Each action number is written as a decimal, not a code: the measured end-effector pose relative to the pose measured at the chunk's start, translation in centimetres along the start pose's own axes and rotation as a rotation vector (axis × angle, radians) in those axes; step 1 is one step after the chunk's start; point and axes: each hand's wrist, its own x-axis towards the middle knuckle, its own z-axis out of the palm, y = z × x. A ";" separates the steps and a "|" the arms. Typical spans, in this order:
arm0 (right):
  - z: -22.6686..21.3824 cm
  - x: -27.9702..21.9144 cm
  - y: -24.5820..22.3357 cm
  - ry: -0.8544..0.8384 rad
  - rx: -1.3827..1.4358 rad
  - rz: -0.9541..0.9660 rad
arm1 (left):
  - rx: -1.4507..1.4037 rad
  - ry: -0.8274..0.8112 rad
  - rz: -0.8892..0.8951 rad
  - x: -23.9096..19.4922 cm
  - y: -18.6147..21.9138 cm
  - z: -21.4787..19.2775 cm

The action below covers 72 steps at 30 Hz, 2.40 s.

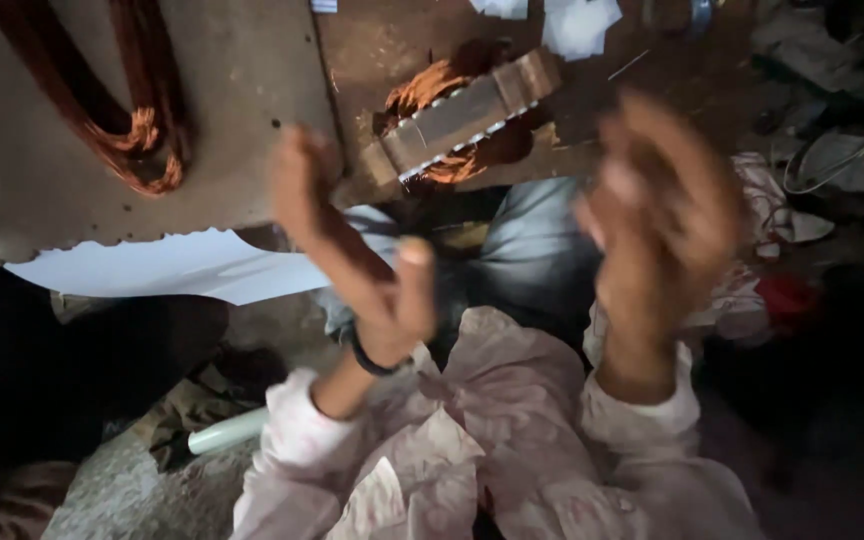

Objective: Repairing an electrical motor by winding copper coils into the stator and adding insulation.

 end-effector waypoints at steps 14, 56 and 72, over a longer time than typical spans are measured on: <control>12.9 -3.1 5.6 -0.262 -1.448 -0.115 | 0.032 -1.020 0.316 12.6 -4.8 -1.3; 8.1 9.2 1.3 -0.773 -1.797 -0.888 | 0.719 -1.038 0.758 11.7 -3.6 -5.2; 11.7 10.3 1.1 -0.699 -1.751 -0.680 | 0.121 -0.951 0.383 13.7 -2.6 -2.5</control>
